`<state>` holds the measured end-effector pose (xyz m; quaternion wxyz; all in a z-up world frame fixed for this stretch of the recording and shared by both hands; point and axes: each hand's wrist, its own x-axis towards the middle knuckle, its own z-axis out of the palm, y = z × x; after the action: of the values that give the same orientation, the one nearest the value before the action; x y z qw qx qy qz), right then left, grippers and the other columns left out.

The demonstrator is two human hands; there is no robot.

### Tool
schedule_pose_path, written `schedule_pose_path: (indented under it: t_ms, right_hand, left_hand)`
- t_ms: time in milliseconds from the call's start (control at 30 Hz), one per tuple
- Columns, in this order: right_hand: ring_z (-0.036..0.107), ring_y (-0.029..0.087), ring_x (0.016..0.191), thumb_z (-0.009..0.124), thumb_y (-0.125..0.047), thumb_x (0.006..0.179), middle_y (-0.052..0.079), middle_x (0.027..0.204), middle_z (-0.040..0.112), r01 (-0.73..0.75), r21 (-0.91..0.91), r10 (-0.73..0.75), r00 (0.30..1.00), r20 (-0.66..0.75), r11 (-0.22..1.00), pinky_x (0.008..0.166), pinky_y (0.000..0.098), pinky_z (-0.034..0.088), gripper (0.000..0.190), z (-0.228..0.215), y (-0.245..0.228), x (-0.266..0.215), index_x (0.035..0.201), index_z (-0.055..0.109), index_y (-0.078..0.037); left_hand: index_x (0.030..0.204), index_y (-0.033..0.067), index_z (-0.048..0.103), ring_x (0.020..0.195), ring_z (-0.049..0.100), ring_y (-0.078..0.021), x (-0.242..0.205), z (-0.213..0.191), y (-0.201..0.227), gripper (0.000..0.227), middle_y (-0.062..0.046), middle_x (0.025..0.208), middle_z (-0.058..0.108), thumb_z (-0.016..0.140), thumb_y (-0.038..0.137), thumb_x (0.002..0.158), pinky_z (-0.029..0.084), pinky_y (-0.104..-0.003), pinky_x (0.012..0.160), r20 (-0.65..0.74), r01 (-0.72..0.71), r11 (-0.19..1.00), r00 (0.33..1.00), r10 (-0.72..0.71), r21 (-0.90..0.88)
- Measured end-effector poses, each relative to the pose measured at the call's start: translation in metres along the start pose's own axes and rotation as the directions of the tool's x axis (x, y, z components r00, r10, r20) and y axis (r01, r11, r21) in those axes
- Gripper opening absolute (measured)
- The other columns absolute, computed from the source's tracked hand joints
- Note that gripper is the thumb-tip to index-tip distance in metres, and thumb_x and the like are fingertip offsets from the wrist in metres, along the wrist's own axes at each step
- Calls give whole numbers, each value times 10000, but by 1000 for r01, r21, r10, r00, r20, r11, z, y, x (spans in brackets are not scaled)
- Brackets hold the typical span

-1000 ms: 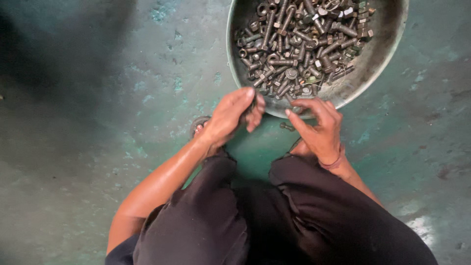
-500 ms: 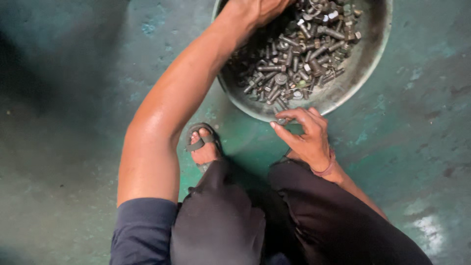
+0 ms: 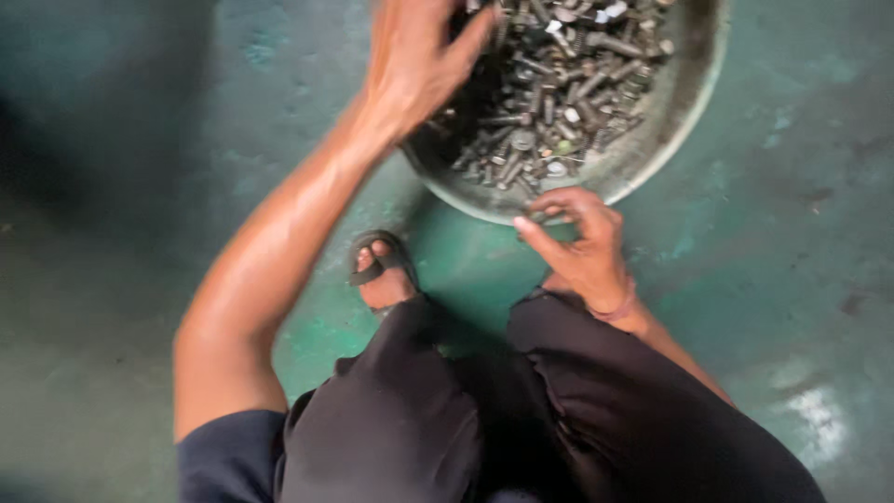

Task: The person sits on the floor and sorts through a metal bowl filled with bolts and nuts. They pick up individual fasteners, inspect them, and occasionally drop them back into the bowl or onto the floor.

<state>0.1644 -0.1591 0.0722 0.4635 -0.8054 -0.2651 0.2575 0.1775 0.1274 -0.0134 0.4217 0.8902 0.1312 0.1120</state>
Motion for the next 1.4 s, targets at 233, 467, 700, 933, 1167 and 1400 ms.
schedule_pose_path:
  t_ms: [233,467,700,933,1167,1400]
  right_hand:
    - [606,41,887,813,-42,975,4,1027,695,-69,147,81,994,-79,987,765,215,450,204,7,4,11,1127,678,-27]
    - [543,35,867,851,-20,969,-7,1038,669,-59,165,89,980,-177,984,767,216,414,269,16,5,17,1171,674,-11]
    - [533,28,888,829,-30,995,-18,1092,658,-113,354,169,977,-133,928,726,184,400,236,20,13,12,1168,668,-32]
    - [627,65,921,870,-44,934,25,1041,700,-60,78,60,998,8,995,789,220,474,274,15,8,4,1123,673,-30]
    - [736,118,956,866,-14,989,89,1057,736,22,-6,-22,999,45,1000,827,232,585,243,-1,8,-5,1121,666,24]
    - [680,93,803,907,-5,984,82,992,719,-110,-30,108,992,-63,993,710,218,519,285,-18,21,-11,1135,668,30]
  left_hand:
    - [926,82,635,463,313,-32,-87,-7,67,151,87,596,404,689,196,1010,219,-230,409,654,547,-366,688,-316,-753]
    - [845,102,559,470,321,-36,-112,0,88,235,65,618,417,674,204,1023,232,-236,417,701,504,-527,653,-287,-685]
    - [823,99,558,468,339,-45,-123,14,92,248,55,607,428,687,211,1003,238,-240,410,732,505,-556,597,-327,-660]
    - [891,40,675,476,328,-32,-148,24,94,247,69,603,448,699,263,994,221,-240,415,660,623,-254,597,-456,-740]
    - [1025,41,690,687,582,-233,-150,-19,89,193,-74,789,606,668,233,1025,458,-400,580,63,149,963,988,-139,-225]
    - [991,45,670,884,622,-284,-87,-5,45,153,-111,924,612,621,150,892,459,-427,727,229,-205,840,968,99,502]
